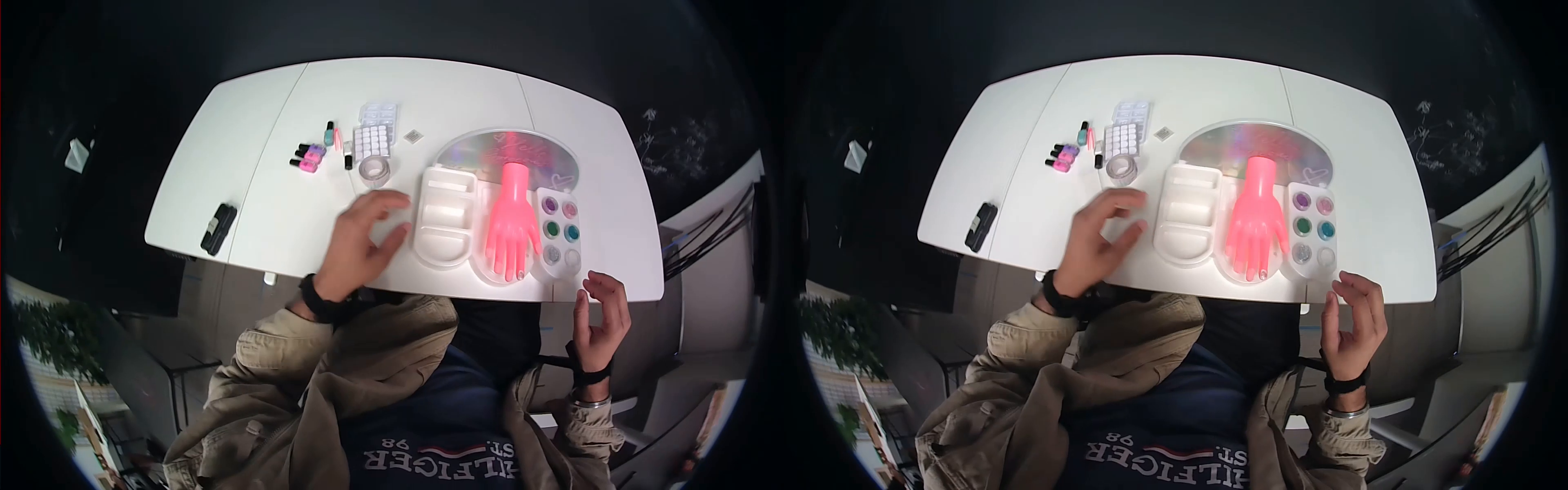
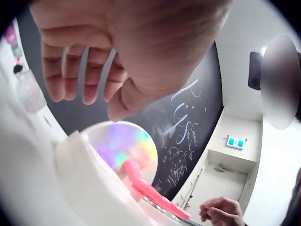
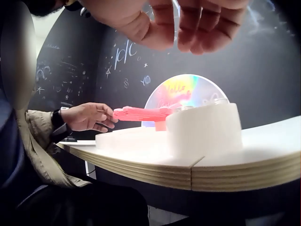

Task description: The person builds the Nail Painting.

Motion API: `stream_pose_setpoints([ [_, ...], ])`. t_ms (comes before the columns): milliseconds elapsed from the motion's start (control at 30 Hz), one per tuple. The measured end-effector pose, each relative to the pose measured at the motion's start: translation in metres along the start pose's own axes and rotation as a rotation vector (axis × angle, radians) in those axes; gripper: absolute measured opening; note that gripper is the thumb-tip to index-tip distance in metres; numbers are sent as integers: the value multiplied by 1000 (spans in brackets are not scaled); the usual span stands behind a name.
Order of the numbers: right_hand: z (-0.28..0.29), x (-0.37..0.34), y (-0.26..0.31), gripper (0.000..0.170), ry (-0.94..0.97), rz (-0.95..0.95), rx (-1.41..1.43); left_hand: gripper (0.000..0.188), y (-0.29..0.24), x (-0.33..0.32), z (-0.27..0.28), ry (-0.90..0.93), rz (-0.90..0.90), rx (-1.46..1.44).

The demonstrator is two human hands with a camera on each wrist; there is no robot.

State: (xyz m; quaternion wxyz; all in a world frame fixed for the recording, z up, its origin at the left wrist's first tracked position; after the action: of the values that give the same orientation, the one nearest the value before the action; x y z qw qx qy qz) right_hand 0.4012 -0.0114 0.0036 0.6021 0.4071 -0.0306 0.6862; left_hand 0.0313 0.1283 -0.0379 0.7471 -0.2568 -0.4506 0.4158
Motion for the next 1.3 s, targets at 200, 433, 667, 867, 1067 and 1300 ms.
stream_pose_setpoints([
  [200,-3,-3,21,18,-79,198,103,46,37,57,32,-6,-68,411],
  [433,1,-3,28,21,-97,328,201,43,73,80,1,154,59,582],
  [667,-3,-7,15,21,-82,325,240,35,78,75,-14,217,42,611],
  [867,-8,-7,12,21,-64,319,238,34,-19,76,-28,311,-16,272],
  [1067,-13,-4,14,20,-35,317,223,37,-48,52,-74,445,-203,334],
  [1300,-14,-3,16,22,-29,308,221,39,-44,44,-84,450,-222,331],
])
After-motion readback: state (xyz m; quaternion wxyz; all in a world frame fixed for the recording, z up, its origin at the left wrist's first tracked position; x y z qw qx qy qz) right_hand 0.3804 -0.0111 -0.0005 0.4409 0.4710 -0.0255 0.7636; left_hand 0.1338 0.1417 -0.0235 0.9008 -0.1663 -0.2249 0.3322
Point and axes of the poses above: each hand's wrist, its own x-axis towards the middle knuckle, its own z-axis out of the back of the hand, y = z × x, the point moved 10 cm from there along x, towards the middle knuckle, and after that the axes turned 2 degrees about -x, right-handed, at the moved point
